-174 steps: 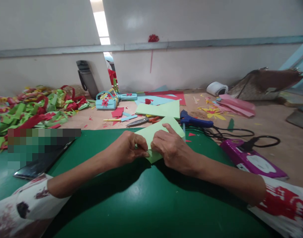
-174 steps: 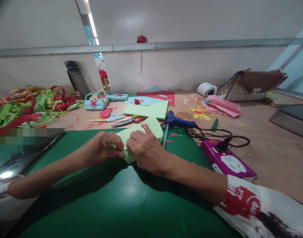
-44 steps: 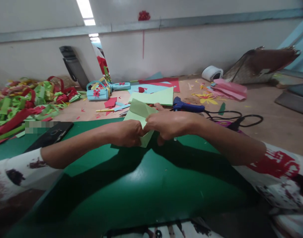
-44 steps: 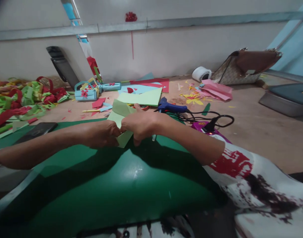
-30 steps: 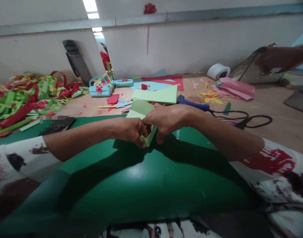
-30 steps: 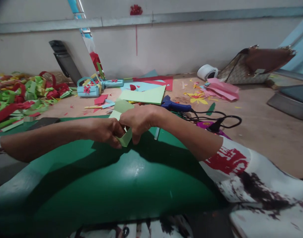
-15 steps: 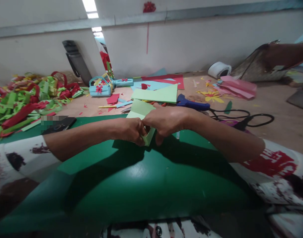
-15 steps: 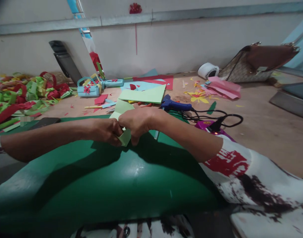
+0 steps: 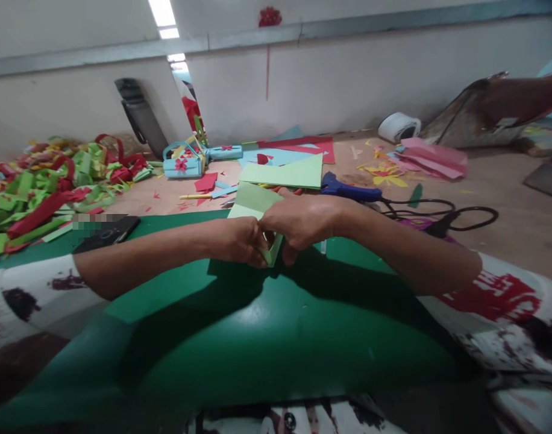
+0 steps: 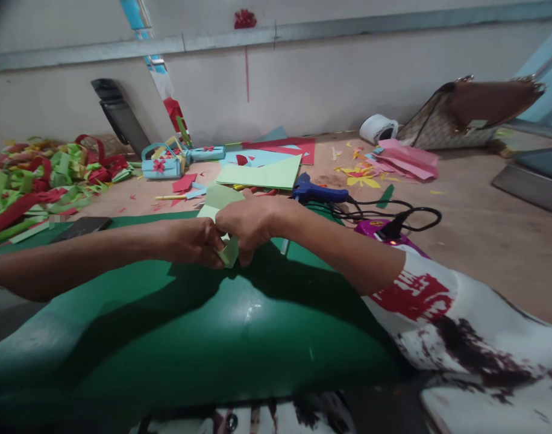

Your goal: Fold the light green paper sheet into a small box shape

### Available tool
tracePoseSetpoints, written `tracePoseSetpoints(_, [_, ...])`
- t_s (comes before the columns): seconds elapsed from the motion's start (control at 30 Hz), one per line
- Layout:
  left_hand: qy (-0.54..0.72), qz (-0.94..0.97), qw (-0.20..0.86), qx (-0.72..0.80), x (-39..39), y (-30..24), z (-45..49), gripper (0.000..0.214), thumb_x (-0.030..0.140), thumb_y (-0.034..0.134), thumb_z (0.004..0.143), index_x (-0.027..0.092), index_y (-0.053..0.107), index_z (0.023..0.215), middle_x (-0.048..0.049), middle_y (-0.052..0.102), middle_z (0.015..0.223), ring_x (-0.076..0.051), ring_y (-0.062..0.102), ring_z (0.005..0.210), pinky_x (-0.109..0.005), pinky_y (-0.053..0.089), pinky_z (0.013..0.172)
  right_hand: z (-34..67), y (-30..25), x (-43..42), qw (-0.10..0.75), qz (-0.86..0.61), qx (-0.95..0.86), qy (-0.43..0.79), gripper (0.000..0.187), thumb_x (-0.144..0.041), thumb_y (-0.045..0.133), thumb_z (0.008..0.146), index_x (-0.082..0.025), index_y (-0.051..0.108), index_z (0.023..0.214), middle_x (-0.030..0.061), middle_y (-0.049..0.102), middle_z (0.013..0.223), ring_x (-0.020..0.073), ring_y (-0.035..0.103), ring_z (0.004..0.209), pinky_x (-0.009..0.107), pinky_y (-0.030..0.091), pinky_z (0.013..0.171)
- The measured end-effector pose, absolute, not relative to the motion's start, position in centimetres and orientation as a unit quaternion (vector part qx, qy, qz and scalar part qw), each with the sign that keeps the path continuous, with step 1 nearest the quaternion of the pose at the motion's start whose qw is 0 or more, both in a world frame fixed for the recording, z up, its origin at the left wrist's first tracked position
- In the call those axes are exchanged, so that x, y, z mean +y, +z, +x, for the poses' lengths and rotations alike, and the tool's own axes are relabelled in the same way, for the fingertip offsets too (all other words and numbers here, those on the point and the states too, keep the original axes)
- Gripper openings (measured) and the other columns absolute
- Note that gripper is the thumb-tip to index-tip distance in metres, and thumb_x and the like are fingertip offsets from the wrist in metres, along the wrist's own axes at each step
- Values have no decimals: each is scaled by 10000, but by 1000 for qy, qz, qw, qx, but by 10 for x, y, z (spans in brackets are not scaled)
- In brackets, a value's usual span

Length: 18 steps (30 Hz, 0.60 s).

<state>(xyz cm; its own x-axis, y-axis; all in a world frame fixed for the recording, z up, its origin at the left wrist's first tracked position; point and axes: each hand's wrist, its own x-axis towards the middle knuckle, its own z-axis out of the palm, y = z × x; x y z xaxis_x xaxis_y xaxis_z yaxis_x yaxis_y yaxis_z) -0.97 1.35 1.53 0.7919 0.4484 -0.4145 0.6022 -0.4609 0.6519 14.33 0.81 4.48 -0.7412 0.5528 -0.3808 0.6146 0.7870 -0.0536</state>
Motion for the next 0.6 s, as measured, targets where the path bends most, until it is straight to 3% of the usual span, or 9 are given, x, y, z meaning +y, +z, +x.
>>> tracePoseSetpoints(0.37, [-100, 850, 438, 276, 18, 15, -11, 117, 186, 541, 701, 141, 573, 599, 71, 376, 521, -64, 317, 496, -185, 270, 498, 144, 43, 7, 173, 311, 932, -66, 419, -341, 746, 593, -165, 647, 960, 50, 669, 869, 247, 585, 847, 398, 287, 824])
tracePoseSetpoints(0.6, [-99, 873, 391, 273, 12, 18, -13, 117, 200, 545, 722, 139, 637, 681, 44, 471, 556, -85, 385, 532, -198, 289, 507, 144, 45, 5, 169, 316, 930, -84, 420, -296, 755, 590, -167, 642, 973, 51, 669, 884, 252, 579, 870, 436, 250, 875])
